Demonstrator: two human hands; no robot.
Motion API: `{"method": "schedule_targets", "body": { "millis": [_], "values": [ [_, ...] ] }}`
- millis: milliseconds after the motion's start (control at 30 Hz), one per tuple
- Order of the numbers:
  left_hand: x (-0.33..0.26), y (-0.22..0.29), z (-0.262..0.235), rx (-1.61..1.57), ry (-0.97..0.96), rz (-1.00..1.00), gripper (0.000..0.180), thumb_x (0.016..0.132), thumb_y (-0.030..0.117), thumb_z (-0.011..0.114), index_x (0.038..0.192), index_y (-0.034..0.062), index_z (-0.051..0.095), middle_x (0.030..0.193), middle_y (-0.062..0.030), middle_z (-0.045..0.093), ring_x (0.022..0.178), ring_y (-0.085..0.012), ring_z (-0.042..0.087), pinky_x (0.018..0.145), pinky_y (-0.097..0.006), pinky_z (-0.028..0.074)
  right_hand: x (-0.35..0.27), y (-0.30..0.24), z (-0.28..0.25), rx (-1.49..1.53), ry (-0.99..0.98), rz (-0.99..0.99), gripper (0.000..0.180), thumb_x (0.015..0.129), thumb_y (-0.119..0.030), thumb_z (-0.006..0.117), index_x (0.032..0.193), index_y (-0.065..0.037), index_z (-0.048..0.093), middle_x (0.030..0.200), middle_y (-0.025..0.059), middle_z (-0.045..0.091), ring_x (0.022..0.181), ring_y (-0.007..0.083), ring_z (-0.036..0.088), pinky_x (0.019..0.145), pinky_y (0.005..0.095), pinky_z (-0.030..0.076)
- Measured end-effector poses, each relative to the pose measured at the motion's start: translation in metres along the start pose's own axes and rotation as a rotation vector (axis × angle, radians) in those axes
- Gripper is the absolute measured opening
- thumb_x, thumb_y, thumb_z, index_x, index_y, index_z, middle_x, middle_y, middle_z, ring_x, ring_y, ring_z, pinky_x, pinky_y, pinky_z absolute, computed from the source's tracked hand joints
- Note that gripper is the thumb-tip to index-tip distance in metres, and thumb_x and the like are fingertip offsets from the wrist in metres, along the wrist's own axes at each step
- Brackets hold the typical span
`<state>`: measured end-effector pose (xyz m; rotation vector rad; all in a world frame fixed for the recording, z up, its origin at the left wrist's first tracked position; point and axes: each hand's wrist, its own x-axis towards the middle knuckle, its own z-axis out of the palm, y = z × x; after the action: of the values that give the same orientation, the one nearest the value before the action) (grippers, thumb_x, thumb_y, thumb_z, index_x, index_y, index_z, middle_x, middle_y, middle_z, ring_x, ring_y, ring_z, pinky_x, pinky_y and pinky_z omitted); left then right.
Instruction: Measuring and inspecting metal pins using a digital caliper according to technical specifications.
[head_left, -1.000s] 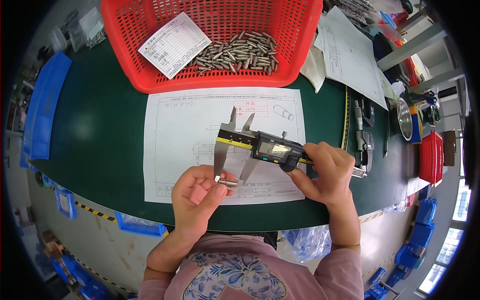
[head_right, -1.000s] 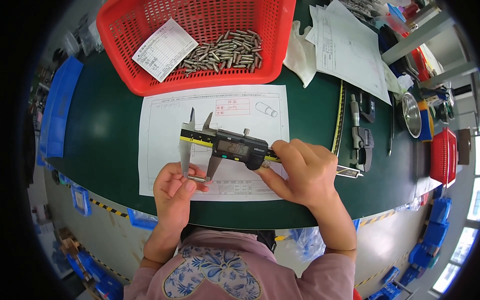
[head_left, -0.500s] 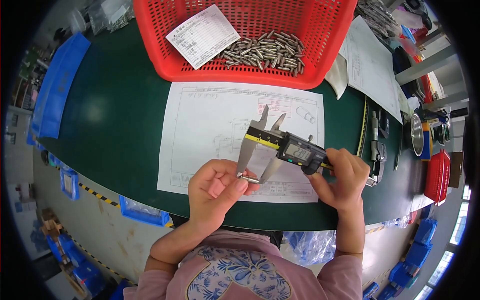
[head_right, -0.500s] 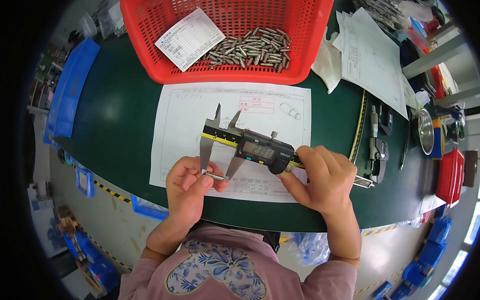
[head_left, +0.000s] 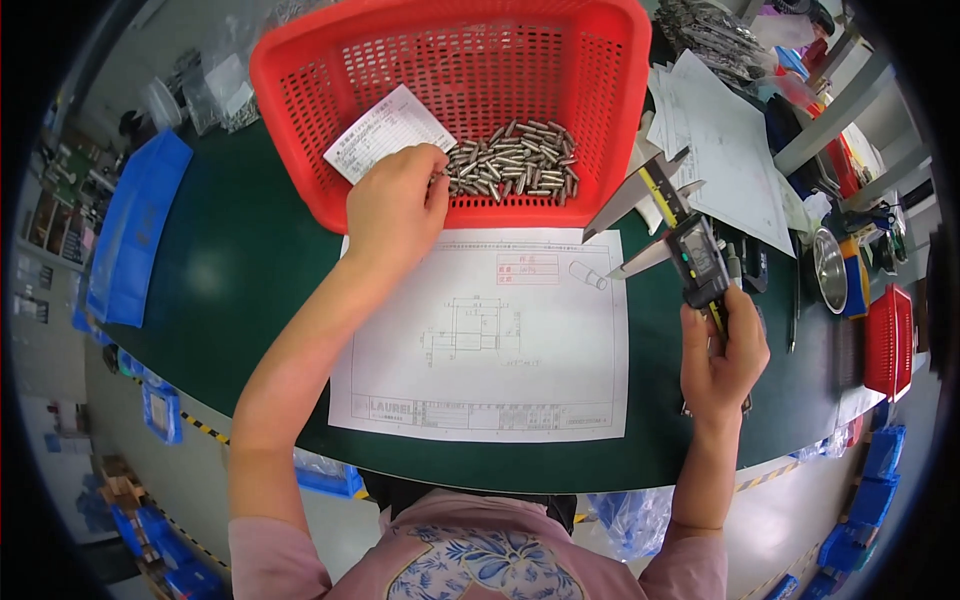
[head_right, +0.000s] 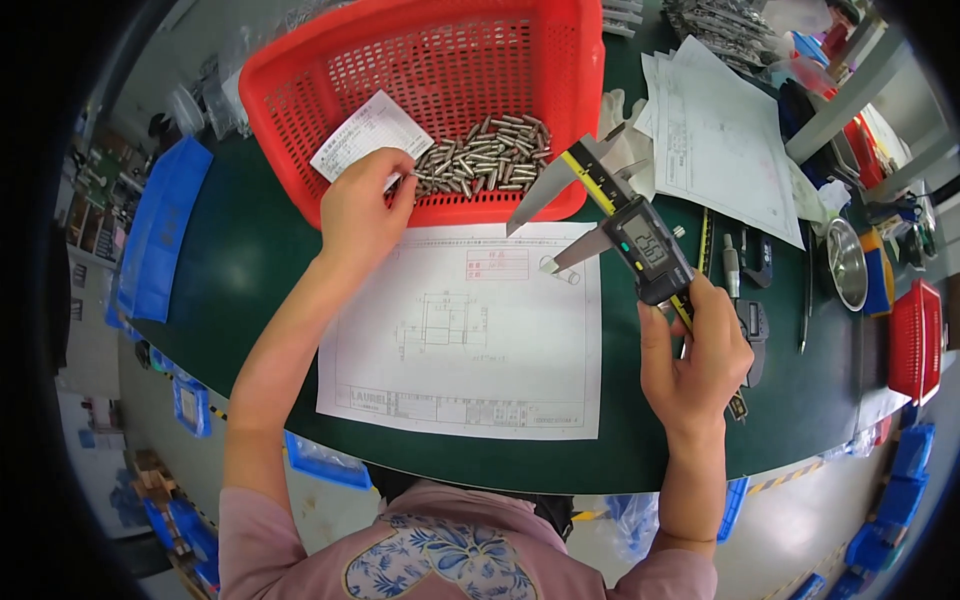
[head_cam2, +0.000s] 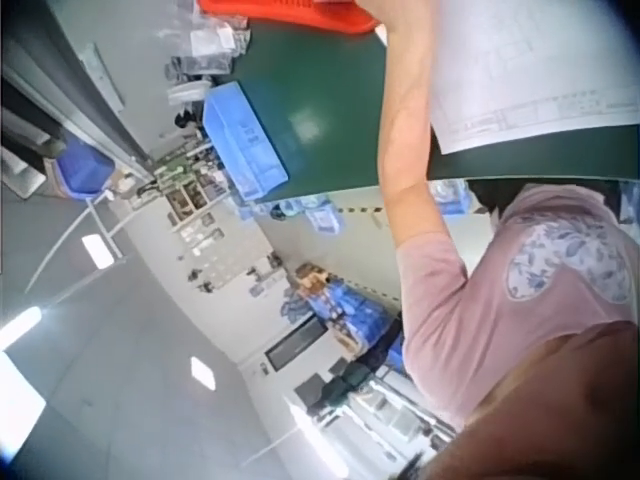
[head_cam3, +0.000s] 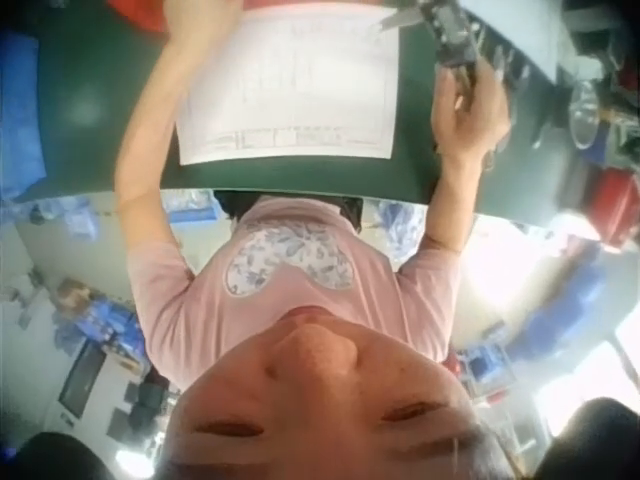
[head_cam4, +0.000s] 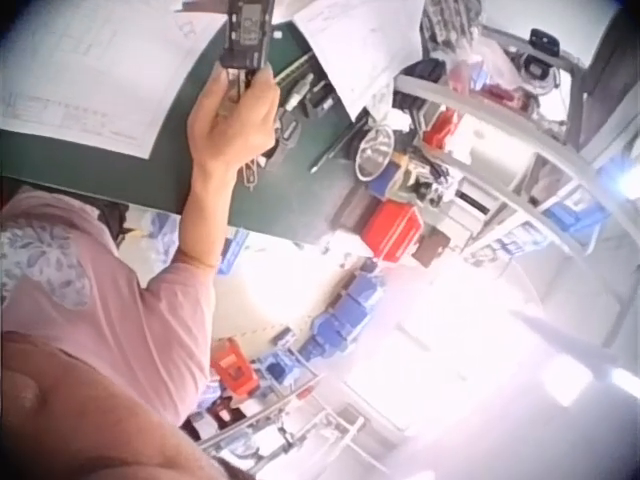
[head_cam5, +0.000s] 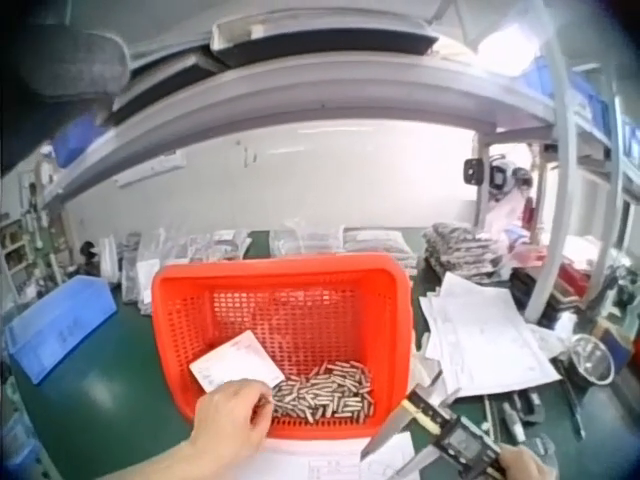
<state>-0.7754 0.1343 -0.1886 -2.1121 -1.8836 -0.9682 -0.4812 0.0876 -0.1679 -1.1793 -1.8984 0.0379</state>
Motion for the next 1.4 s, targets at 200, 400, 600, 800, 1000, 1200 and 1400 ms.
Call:
{"method": "schedule_targets", "body": {
  "millis": [200,400,600,800,1000,1200,1400],
  "values": [
    [0.019,-0.001,0.023,0.001,-0.156,0.629,0.009,0.064,0.002,0.059,0.073,0.0026,0.057,0.084,-0.0062,0.055,0.083,-0.0232,0.054,0.072,-0.033,0.043,0.001,0.002,-0.001,0.006,0.018,0.027,0.027,0.069,-0.006,0.065,0.092,0.001,0.055,0.063,0.0057,0.051,0.047,0.0117,0.045,0.043,0.0209,0.036],
    [0.022,-0.007,0.029,0.006,-0.172,0.644,0.007,0.063,0.001,0.058,0.068,0.0023,0.054,0.075,-0.0069,0.053,0.076,-0.0239,0.052,0.071,-0.035,0.042,0.000,-0.001,0.001,0.030,-0.029,0.073,0.029,0.066,-0.005,0.066,0.092,0.000,0.055,0.064,0.0059,0.053,0.046,0.0119,0.045,0.042,0.0212,0.037],
    [0.026,-0.007,0.031,-0.035,-0.155,0.678,0.002,0.063,0.003,0.052,0.062,0.0039,0.050,0.068,-0.0070,0.049,0.073,-0.0224,0.050,0.066,-0.033,0.041,-0.002,-0.004,0.005,0.013,-0.037,0.064,0.031,0.064,-0.005,0.068,0.092,0.000,0.056,0.066,0.0059,0.054,0.046,0.0117,0.046,0.042,0.0217,0.037],
    [0.035,-0.001,0.025,-0.030,-0.211,0.759,0.005,0.062,0.003,0.055,0.065,0.0037,0.051,0.067,-0.0066,0.049,0.072,-0.0233,0.049,0.066,-0.034,0.041,-0.004,-0.005,0.008,0.029,-0.035,0.064,0.031,0.064,-0.005,0.068,0.092,0.000,0.056,0.066,0.0054,0.054,0.046,0.0114,0.046,0.041,0.0218,0.037],
    [-0.017,0.036,-0.002,-0.573,-0.190,0.232,0.011,0.067,-0.002,0.060,0.077,0.0015,0.055,0.078,-0.0055,0.056,0.076,-0.0174,0.053,0.068,-0.029,0.041,-0.002,-0.007,0.005,0.008,0.016,-0.021,0.031,0.064,-0.007,0.067,0.092,0.001,0.055,0.065,0.0061,0.053,0.046,0.0134,0.046,0.041,0.0225,0.036],
    [-0.081,0.065,-0.019,-1.409,-0.204,-0.327,0.013,0.075,-0.003,0.058,0.087,-0.0020,0.054,0.089,-0.0085,0.057,0.084,-0.0131,0.054,0.075,-0.027,0.042,-0.010,-0.017,0.009,0.048,-0.151,-0.065,0.032,0.065,-0.010,0.066,0.093,0.001,0.055,0.061,0.0052,0.050,0.044,0.0138,0.046,0.040,0.0232,0.036],
    [-0.092,0.069,-0.020,-1.629,-0.183,-0.463,0.016,0.078,-0.004,0.055,0.094,-0.0036,0.052,0.093,-0.0115,0.058,0.086,-0.0144,0.055,0.080,-0.029,0.043,-0.011,-0.020,0.015,0.065,-0.198,-0.081,0.033,0.064,-0.010,0.067,0.092,0.000,0.055,0.059,0.0049,0.049,0.044,0.0140,0.045,0.039,0.0236,0.035]
  ]
}}
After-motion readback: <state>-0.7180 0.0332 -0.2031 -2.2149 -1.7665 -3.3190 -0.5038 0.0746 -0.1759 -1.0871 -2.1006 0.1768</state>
